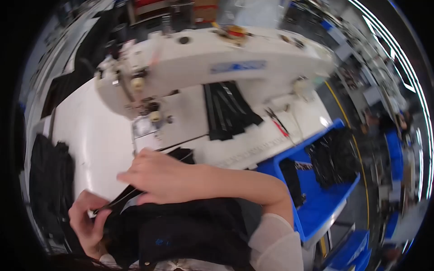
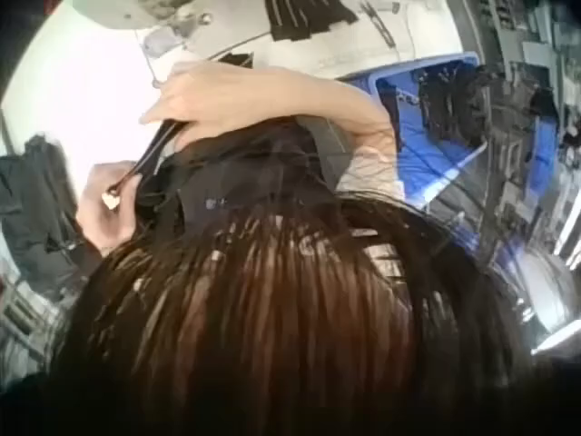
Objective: Sewing small black fabric components together using an industrial sewing machine.
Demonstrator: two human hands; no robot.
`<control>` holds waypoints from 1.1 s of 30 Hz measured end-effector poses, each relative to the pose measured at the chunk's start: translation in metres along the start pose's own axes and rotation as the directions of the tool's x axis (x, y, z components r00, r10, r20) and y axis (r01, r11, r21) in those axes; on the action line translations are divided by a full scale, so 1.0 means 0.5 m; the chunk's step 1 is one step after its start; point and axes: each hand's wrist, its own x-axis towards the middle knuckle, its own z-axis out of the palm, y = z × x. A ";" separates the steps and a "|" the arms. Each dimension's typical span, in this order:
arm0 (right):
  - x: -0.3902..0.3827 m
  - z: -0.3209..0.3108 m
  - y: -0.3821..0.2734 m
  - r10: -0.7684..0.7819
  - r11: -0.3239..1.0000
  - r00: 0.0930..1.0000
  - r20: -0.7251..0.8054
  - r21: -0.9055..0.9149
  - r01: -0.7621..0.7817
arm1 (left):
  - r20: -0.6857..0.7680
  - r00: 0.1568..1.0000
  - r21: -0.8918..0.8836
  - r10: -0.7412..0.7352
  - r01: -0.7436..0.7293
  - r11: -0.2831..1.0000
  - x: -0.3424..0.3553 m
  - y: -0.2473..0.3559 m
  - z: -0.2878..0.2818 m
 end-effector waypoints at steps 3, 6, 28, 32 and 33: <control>-0.020 -0.009 0.009 -0.098 0.964 0.994 0.047 0.253 0.083 | 0.191 0.955 0.046 0.228 -0.240 0.970 0.050 -0.062 -0.029; -0.132 -0.048 -0.014 0.110 0.760 0.951 0.289 0.592 -0.268 | -0.263 0.959 0.068 0.106 -0.091 0.994 0.080 -0.051 0.068; -0.881 0.093 0.168 0.752 0.125 0.513 -0.414 -0.675 -0.727 | 0.131 0.957 -0.085 -0.259 0.272 0.959 0.111 -0.125 0.322; -0.954 0.269 0.282 0.803 0.144 0.374 -0.465 -0.458 -0.877 | 0.047 0.976 -0.090 -0.211 0.214 0.973 0.115 -0.129 0.318; -0.945 0.263 0.292 0.778 0.257 0.400 -0.484 -0.336 -0.906 | 0.029 0.970 -0.105 -0.240 0.241 0.965 0.101 -0.124 0.309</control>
